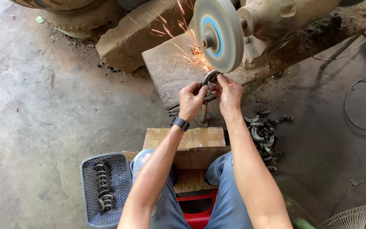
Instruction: Grinding motorcycle brake shoes on a bench grinder.
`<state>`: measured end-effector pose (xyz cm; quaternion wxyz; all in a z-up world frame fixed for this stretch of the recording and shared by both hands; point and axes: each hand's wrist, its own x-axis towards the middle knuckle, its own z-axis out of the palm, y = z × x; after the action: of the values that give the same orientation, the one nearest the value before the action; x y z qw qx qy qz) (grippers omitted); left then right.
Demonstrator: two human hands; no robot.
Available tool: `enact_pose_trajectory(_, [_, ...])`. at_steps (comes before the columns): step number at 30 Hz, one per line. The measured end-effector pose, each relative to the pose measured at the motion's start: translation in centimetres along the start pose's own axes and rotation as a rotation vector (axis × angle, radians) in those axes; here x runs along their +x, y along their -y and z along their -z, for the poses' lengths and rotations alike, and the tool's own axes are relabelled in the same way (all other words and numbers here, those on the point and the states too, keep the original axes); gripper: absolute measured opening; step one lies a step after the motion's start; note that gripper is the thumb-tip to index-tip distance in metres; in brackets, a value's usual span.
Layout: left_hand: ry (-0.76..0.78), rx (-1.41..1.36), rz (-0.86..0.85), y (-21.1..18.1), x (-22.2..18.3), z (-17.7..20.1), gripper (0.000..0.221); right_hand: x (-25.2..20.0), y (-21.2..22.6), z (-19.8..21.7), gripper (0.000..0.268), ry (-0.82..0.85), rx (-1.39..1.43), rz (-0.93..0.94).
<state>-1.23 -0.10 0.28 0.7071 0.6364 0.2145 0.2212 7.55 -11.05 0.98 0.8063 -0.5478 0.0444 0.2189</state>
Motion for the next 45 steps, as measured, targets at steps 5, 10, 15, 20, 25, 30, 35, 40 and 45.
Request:
enact_pose_trajectory(5, [0.004, -0.029, -0.008, 0.2, -0.6, 1.2, 0.016, 0.0, -0.3, -0.6, 0.021, 0.093, -0.002, 0.022])
enact_pose_trajectory(10, [-0.058, 0.206, -0.139, -1.3, -0.9, 2.3, 0.012, 0.0, -0.5, 0.2, 0.019, 0.144, -0.036, -0.077])
enact_pose_trajectory(15, [-0.012, 0.584, -0.61, -3.5, -0.1, 1.5, 0.017, 1.2, -1.3, 2.6, 0.017, 0.166, 0.163, -0.205])
enact_pose_trajectory(20, [0.038, 0.66, -0.716, -4.1, 1.1, -0.1, 0.02, 2.4, -1.4, 3.6, 0.016, 0.122, 0.315, -0.184])
enact_pose_trajectory(25, [0.089, 0.718, -0.737, -4.2, 2.1, -0.6, 0.024, 2.2, -0.4, 2.6, 0.018, 0.072, 0.391, -0.172])
enact_pose_trajectory(30, [0.087, 0.703, -0.716, -4.5, 1.5, 0.3, 0.024, 2.7, -1.5, 2.4, 0.017, 0.052, 0.367, -0.145])
enact_pose_trajectory(35, [0.034, 0.699, -0.709, -3.1, 0.5, 1.5, 0.023, 2.0, -1.8, 1.4, 0.019, 0.108, 0.29, -0.118])
enact_pose_trajectory(40, [-0.008, 0.689, -0.695, -2.6, -0.6, 3.1, 0.019, 1.1, -2.3, 0.4, 0.018, 0.151, 0.199, -0.106])
enact_pose_trajectory(45, [-0.006, 0.646, -0.571, -4.9, -3.7, 5.2, 0.015, -1.5, -1.4, -1.6, 0.015, 0.208, 0.056, -0.116])
